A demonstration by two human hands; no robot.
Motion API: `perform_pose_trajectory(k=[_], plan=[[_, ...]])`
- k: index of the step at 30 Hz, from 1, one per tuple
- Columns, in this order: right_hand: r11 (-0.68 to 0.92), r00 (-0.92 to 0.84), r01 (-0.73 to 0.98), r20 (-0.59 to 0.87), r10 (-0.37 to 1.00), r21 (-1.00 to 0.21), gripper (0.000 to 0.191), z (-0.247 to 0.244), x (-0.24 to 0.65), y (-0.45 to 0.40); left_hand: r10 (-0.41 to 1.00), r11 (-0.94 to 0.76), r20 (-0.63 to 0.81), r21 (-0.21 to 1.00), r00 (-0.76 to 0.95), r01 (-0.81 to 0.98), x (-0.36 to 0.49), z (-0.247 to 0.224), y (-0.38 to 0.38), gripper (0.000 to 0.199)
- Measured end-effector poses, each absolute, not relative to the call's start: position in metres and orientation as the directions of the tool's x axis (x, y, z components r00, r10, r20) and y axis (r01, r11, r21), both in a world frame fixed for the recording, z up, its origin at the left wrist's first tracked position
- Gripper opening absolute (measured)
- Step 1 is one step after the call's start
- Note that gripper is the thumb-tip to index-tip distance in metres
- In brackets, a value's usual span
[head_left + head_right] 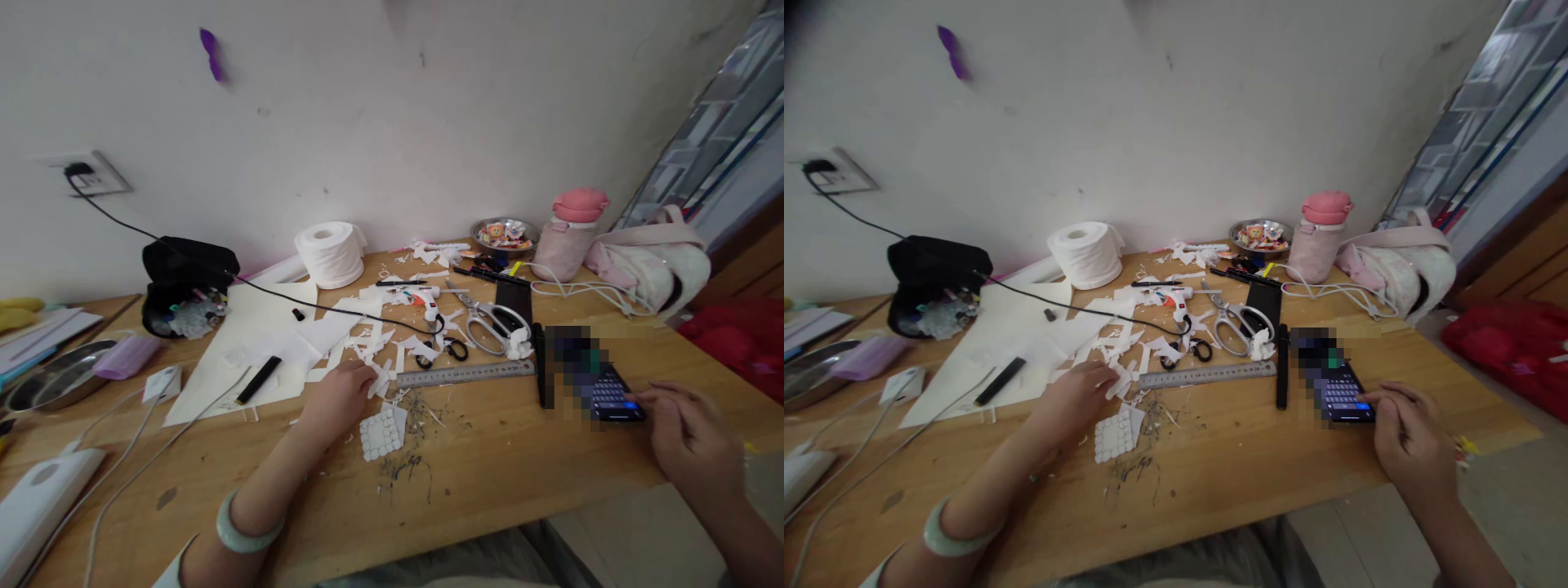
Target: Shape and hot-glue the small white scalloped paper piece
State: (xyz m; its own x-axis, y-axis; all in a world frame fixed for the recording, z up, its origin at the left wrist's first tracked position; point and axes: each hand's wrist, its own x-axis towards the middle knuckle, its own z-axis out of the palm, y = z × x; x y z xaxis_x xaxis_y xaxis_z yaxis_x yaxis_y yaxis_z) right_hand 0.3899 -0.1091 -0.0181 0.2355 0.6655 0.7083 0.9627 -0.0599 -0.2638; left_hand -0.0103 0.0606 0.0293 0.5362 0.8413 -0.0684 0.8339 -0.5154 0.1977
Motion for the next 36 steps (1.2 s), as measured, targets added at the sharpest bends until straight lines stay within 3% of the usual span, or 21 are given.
perform_pose_trajectory(k=[8,12,24,29,36], plan=[[-0.152,0.337,0.936,0.688,0.642,-0.317,0.024,-0.018,0.384,-0.109,0.835,-0.529,-0.05,0.204,0.548,0.824,-0.013,0.025,0.062,0.027],[-0.109,0.335,0.932,0.7,0.631,-0.347,0.022,-0.018,0.385,-0.109,0.837,-0.524,-0.05,0.206,0.544,0.826,-0.012,0.026,0.061,0.026],[-0.133,0.294,0.947,0.619,0.728,-0.294,0.029,-0.017,0.391,-0.105,0.84,-0.52,-0.053,0.207,0.54,0.829,-0.012,0.026,0.061,0.027],[-0.051,0.212,0.964,0.633,0.744,-0.263,0.028,-0.018,0.393,-0.103,0.841,-0.518,-0.05,0.212,0.539,0.828,-0.012,0.025,0.062,0.028],[0.025,0.054,0.988,0.496,0.867,-0.151,0.035,-0.018,0.393,-0.1,0.839,-0.518,-0.051,0.226,0.541,0.825,-0.012,0.026,0.062,0.028]])
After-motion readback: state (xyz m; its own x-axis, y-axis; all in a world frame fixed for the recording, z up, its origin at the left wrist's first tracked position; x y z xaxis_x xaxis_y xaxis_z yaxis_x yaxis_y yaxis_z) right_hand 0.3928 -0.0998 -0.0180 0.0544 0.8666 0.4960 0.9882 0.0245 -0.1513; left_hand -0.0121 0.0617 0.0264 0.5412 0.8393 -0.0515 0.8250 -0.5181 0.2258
